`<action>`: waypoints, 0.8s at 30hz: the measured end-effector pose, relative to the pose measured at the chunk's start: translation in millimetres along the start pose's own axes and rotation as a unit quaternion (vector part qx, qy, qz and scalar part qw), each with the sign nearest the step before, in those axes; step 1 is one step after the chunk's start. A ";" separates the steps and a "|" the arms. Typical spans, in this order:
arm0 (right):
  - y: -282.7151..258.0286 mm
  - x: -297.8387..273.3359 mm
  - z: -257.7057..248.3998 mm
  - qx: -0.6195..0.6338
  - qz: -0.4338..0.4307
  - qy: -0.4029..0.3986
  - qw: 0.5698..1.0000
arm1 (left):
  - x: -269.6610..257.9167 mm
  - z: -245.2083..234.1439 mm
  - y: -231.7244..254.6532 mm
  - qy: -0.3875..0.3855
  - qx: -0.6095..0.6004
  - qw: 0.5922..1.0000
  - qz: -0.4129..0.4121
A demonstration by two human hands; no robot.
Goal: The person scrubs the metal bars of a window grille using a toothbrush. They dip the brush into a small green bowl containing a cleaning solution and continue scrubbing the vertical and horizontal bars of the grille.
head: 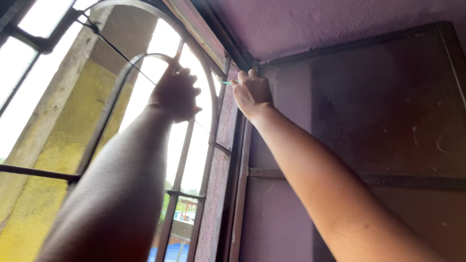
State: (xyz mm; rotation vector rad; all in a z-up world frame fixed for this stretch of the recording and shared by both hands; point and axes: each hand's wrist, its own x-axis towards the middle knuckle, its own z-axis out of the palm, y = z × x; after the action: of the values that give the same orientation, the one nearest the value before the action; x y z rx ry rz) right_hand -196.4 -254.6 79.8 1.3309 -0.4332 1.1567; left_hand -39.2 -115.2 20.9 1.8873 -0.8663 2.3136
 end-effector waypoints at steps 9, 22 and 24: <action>24.3 20.7 -56.8 0.131 -0.019 0.075 0.988 | -5.6 -9.4 -4.3 -0.040 -0.014 0.999 0.005; 26.0 90.7 -44.2 0.519 0.323 -0.253 0.750 | -7.4 -11.1 -4.4 -0.017 -0.022 0.988 -0.149; 25.9 97.8 -47.5 0.562 0.309 -0.259 0.723 | -8.0 -5.1 -4.0 -0.013 -0.061 0.987 -0.147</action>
State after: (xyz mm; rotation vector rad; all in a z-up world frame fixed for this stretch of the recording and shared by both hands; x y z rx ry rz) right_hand -193.1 -177.1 160.3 2.7721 -0.6355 1.6901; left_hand -40.2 -107.0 14.6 1.8558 -0.6617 2.0217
